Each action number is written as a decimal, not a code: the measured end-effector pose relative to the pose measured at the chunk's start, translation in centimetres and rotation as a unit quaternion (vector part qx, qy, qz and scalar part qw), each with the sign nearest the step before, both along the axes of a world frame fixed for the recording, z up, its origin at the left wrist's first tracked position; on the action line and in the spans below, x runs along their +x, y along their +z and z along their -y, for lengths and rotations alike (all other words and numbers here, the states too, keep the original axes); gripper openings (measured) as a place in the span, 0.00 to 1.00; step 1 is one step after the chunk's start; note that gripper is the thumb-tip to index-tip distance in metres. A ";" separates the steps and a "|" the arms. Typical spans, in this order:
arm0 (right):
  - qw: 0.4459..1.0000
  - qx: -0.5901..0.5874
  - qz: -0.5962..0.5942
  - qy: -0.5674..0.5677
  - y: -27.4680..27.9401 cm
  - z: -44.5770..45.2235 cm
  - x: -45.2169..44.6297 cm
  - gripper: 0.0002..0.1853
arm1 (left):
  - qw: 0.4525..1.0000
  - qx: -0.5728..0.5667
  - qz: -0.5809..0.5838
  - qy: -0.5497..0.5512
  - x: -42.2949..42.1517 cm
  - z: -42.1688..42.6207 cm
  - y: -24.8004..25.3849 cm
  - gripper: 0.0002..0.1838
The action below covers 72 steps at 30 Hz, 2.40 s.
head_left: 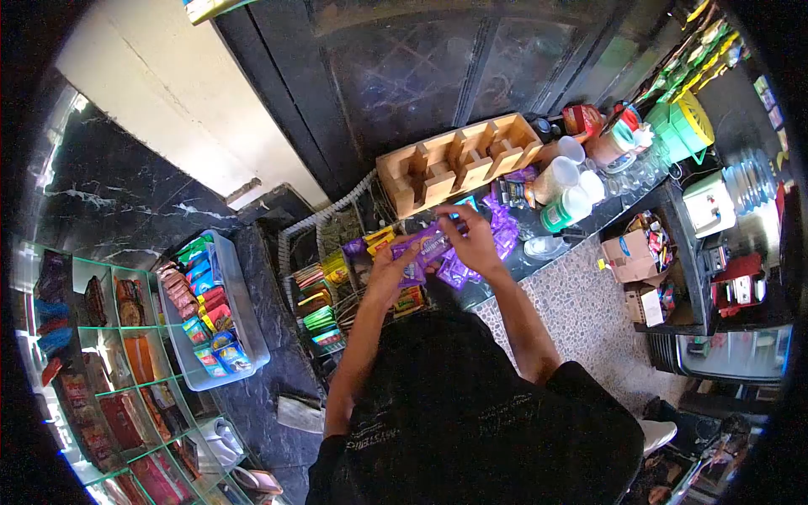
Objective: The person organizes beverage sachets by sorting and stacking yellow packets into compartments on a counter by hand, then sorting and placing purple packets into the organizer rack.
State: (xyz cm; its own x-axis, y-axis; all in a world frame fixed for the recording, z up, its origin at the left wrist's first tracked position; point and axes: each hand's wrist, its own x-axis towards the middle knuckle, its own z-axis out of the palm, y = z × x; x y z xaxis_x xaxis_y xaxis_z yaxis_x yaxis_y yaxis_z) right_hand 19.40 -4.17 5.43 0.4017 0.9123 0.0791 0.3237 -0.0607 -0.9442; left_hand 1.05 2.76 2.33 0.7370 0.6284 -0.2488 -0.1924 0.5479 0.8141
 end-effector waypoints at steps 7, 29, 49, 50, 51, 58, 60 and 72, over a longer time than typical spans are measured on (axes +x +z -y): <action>0.947 0.137 0.258 0.131 2.8 0.7 -4.2 0.30 | 0.985 -0.049 0.008 0.166 0.2 -0.8 -0.4 0.13; 0.969 -0.047 0.094 0.225 2.3 -0.4 -2.5 0.24 | 0.918 0.350 -0.142 0.122 -1.9 -0.7 0.9 0.06; 0.979 0.083 0.173 0.065 0.3 -0.4 -2.2 0.07 | 0.984 0.128 -0.104 0.063 -4.2 -0.9 -2.2 0.09; 0.979 0.083 0.173 0.064 0.9 -0.4 -2.2 0.07 | 0.993 0.048 -0.056 0.094 -4.2 -1.0 -2.3 0.10; 0.989 0.061 0.126 0.035 1.5 -0.2 -2.2 0.08 | 0.992 -0.032 -0.008 0.124 -4.3 -1.0 -2.3 0.11; 0.995 0.012 0.048 0.083 3.6 -0.9 -4.7 0.09 | 0.984 -0.154 0.064 0.067 -4.2 -1.3 -0.4 0.29; 0.994 -0.002 0.047 0.100 2.5 -1.6 -5.3 0.09 | 0.985 -0.145 0.085 0.030 -4.1 -0.5 -0.9 0.30; 0.987 0.055 0.135 0.067 2.6 -2.5 -5.2 0.15 | 0.994 -0.066 0.084 -0.029 -4.7 -0.2 -0.3 0.27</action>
